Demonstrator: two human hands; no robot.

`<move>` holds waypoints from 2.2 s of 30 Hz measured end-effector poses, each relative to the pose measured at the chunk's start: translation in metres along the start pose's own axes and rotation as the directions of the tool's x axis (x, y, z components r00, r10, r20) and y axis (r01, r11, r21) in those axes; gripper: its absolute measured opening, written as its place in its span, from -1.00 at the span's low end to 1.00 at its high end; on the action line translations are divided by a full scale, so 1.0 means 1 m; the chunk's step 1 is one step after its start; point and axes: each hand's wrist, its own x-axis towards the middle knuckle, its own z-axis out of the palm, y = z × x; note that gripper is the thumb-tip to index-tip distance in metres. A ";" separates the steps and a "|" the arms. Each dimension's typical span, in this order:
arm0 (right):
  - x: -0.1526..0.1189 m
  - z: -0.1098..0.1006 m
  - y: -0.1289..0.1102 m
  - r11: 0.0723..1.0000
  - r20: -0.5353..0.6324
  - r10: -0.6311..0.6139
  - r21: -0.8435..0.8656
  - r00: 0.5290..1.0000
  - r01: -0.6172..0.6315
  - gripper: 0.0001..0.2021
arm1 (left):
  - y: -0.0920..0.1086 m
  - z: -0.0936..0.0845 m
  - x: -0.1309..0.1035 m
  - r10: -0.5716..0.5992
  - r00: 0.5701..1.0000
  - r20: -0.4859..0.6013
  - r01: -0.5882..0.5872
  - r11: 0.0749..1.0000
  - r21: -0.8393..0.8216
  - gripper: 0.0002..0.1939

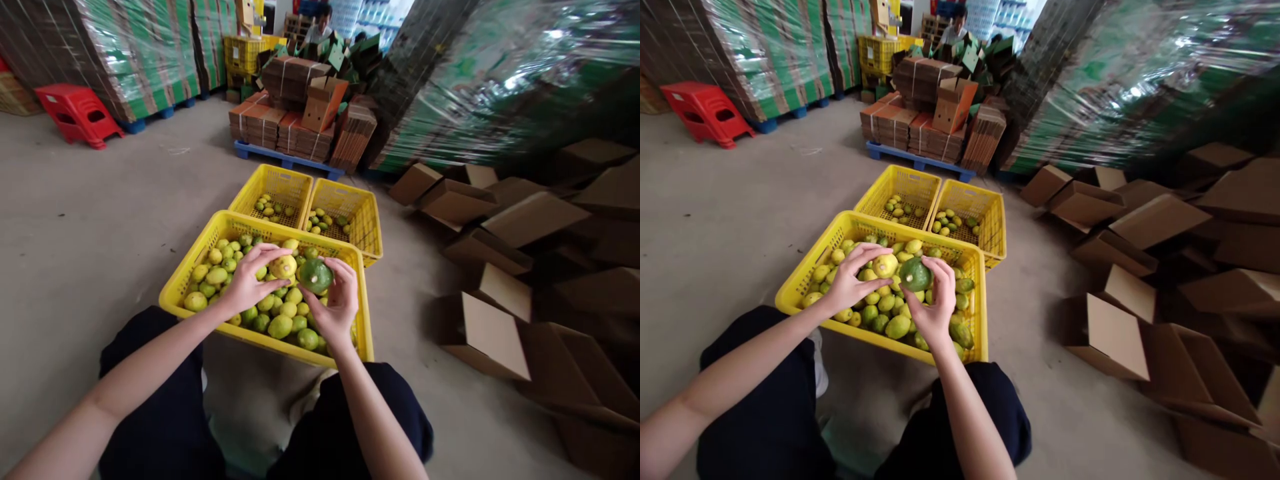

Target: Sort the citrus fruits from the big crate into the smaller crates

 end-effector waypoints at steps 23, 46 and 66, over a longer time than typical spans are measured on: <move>0.015 0.005 -0.002 0.483 0.373 0.734 0.301 0.567 -0.823 -0.52 | -0.014 -0.005 0.006 -0.631 0.551 0.546 0.829 0.338 -0.446 -0.36; 0.018 0.004 0.011 0.557 0.208 0.637 0.541 0.742 -0.630 -0.68 | -0.018 0.002 0.011 -0.612 0.644 0.460 0.705 0.241 -0.667 -0.50; 0.022 0.008 0.033 -0.002 0.532 0.713 0.652 0.456 -0.758 -0.85 | -0.008 0.028 0.020 -0.709 0.443 0.548 0.573 -0.246 -0.782 -0.66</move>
